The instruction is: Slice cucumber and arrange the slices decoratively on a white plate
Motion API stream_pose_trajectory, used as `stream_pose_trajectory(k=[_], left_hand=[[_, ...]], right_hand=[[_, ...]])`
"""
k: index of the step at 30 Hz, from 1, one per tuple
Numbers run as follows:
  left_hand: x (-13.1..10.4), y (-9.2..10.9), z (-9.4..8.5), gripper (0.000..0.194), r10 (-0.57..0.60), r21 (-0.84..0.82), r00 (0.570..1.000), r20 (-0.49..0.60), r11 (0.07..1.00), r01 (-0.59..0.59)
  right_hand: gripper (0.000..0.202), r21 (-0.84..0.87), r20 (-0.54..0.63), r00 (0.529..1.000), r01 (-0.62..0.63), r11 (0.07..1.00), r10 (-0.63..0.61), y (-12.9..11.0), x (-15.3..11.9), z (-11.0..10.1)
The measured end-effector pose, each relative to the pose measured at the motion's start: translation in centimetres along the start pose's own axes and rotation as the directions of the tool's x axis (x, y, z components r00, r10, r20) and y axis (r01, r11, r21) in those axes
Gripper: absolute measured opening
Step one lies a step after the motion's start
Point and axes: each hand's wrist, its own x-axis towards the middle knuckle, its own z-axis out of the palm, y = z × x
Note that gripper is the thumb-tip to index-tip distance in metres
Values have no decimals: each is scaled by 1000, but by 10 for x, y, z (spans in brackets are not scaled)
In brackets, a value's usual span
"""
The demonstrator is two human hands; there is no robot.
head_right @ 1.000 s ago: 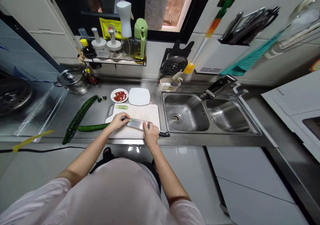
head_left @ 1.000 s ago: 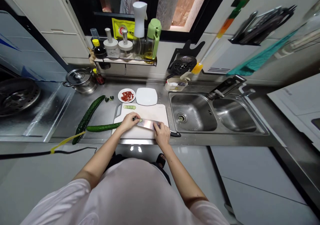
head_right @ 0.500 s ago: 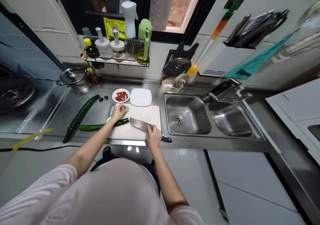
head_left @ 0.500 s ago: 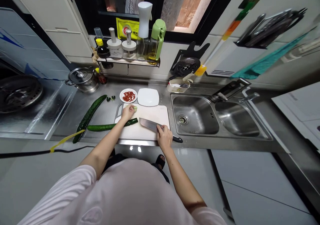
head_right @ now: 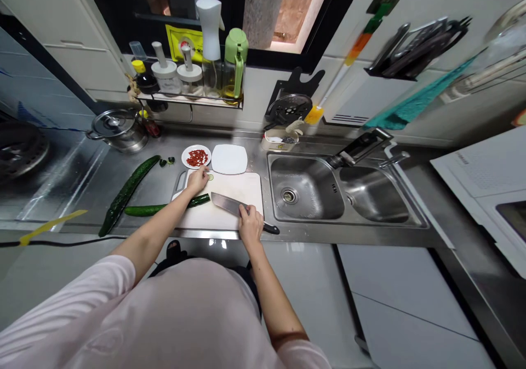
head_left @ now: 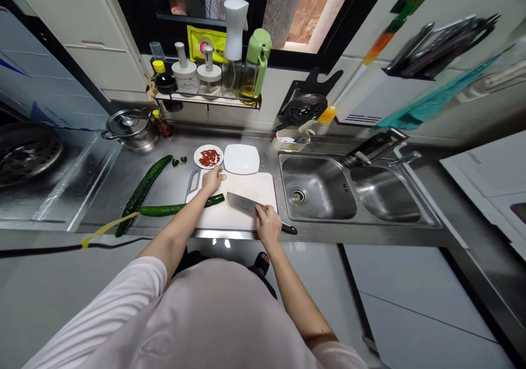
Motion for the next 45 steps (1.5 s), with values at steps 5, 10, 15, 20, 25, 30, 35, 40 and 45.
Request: stream_pose_trajectory(k=[5, 10, 15, 20, 25, 30, 35, 40, 45], left_hand=[[0, 0, 1, 32, 26, 39, 1000, -6, 999, -26], [1, -3, 5, 20, 58, 123, 997, -45, 991, -52], [1, -6, 7, 20, 53, 171, 998, -36, 984, -46], [-2, -7, 5, 20, 58, 125, 995, -76, 991, -48], [-17, -11, -6, 22, 36, 52, 993, -115, 998, -30], [-41, -20, -18, 23, 45, -31, 985, -165, 998, -51], [-67, -25, -26, 26, 56, -70, 985, -164, 995, -68], [-87, -23, -31, 26, 80, -61, 985, -150, 994, -90], [-99, -21, -31, 26, 112, -21, 984, -141, 993, -116]], right_hand=[[37, 12, -4, 1000, 4, 1000, -4, -1, 1, -2], [37, 19, -10, 1000, 4, 1000, -4, -1, 1, 0], [37, 22, 2, 1000, -1, 1000, 1, -1, 1, 1], [40, 30, 27, 999, -27, 999, 27, -2, 2, 0], [39, 51, 11, 996, -84, 995, 83, -3, 4, 0], [33, 77, 31, 995, -99, 992, 97, -4, 7, 2], [34, 151, 59, 993, -108, 983, 100, -9, 10, 3], [36, 262, 105, 993, -80, 962, 54, -22, 16, -6], [36, 322, 171, 985, -38, 946, -19, -39, 25, -14]])
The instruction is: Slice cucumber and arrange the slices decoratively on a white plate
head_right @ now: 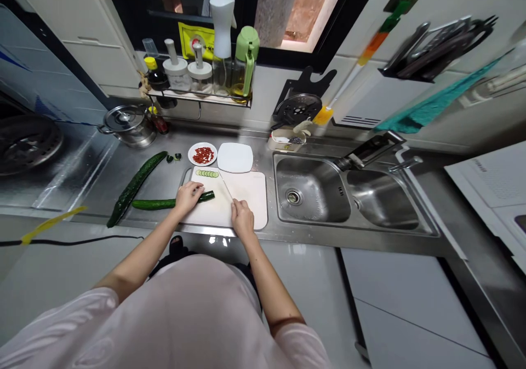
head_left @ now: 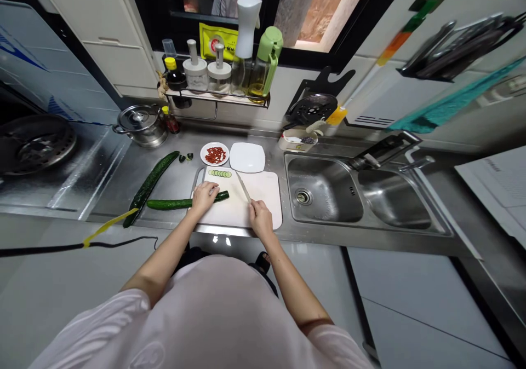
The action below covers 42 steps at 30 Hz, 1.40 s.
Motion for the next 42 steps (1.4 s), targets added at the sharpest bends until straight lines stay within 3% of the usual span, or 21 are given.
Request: stream_pose_trajectory(k=[10, 16, 21, 27, 42], left_hand=[[-2, -1, 3, 28, 84, -31, 995, 46, 996, -82], [-1, 1, 6, 27, 163, -41, 982, 93, 986, -159], [-2, 1, 10, 28, 221, -57, 967, 125, 975, -215], [-3, -1, 17, 27, 286, -71, 951, 115, 958, -279], [-3, -3, 20, 28, 297, -8, 947, 121, 954, -299]], right_hand=[[22, 59, 148, 987, -80, 995, 70, -19, 19, 5], [24, -81, 261, 961, -72, 994, 91, -28, 28, 10], [23, -103, 334, 940, -38, 994, 70, -38, 27, 9], [23, -133, 357, 930, -36, 990, 82, -48, 24, 8], [22, -156, 384, 920, -22, 987, 81, -51, 22, 14]])
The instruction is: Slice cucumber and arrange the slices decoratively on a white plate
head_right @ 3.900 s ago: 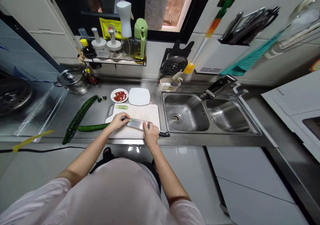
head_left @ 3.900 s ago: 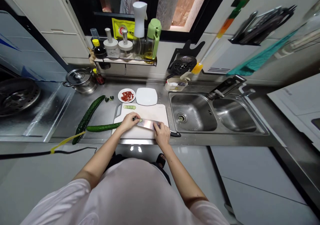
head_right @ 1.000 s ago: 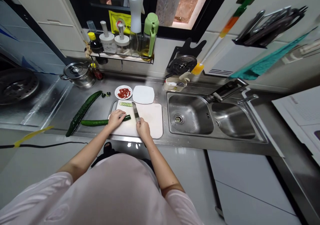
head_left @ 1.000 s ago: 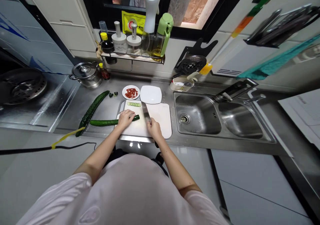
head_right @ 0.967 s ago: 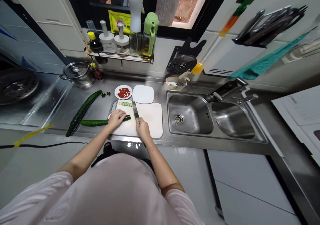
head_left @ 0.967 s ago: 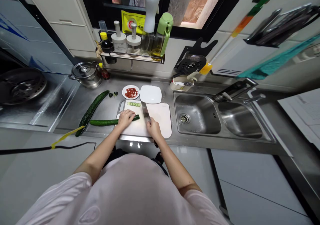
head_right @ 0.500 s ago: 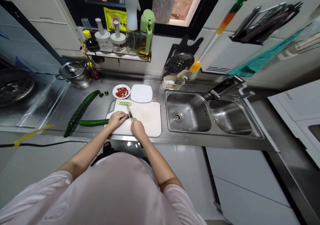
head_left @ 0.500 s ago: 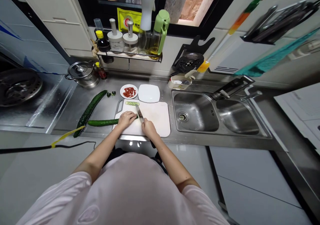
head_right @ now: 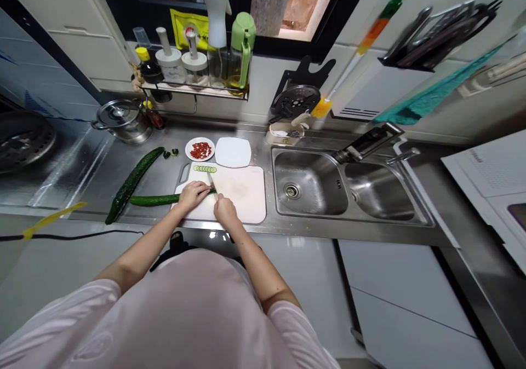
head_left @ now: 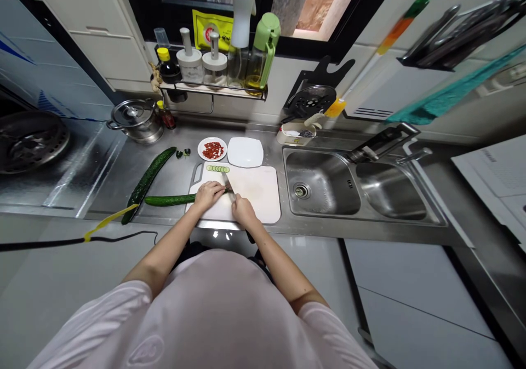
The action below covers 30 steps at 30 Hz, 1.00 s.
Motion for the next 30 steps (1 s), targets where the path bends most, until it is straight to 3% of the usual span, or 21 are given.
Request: stream_pose_trajectory(k=[8, 19, 30], left_hand=[[0, -2, 1, 28, 63, 42, 997, -37, 997, -61], [1, -2, 1, 27, 60, 14, 997, -39, 998, -59], [4, -3, 1, 25, 48, -17, 998, -28, 999, -48]], right_hand=[[22, 1, 78, 997, -24, 1000, 24, -3, -3, -5], [23, 11, 166, 985, -51, 999, 48, 4, -29, -8], [23, -16, 148, 988, -29, 999, 31, -1, -15, -9]])
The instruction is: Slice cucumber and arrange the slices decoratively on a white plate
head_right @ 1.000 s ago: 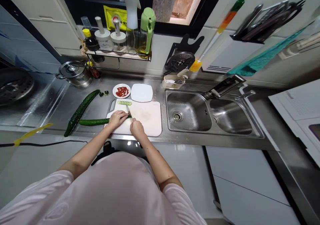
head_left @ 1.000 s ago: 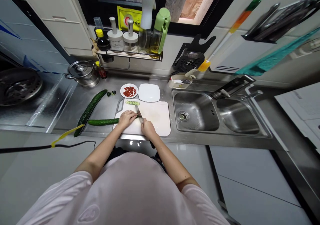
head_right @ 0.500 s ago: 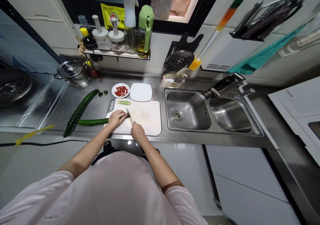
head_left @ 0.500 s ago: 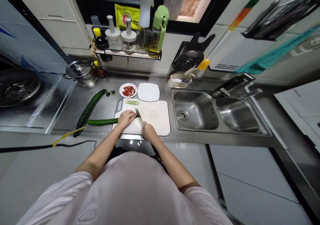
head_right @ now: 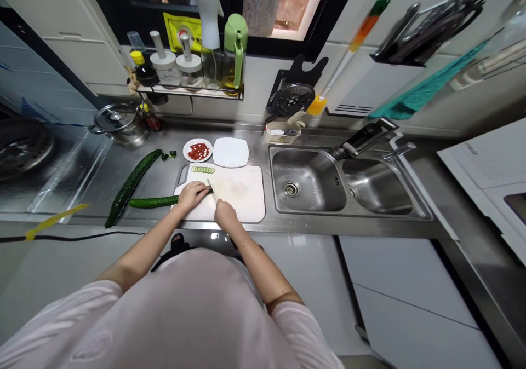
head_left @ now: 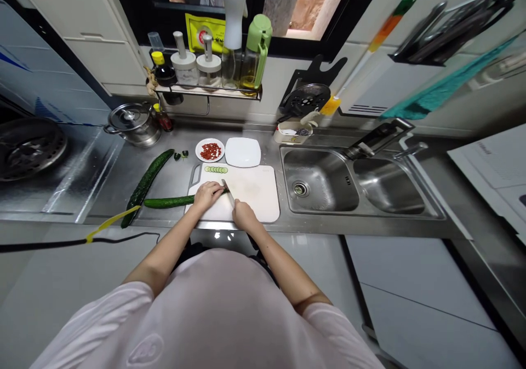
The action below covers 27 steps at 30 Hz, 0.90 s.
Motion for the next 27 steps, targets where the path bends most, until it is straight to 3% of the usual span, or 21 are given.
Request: stream_pose_trajectory(k=[13, 27], left_hand=[[1, -1, -1, 25, -10, 7, 1000, 14, 1000, 10], [3, -1, -2, 26, -21, -9, 1000, 18, 1000, 21]], right_hand=[[29, 0, -14, 1000, 4, 1000, -4, -12, 14, -9], [23, 16, 23, 1000, -18, 1000, 18, -6, 4, -3]])
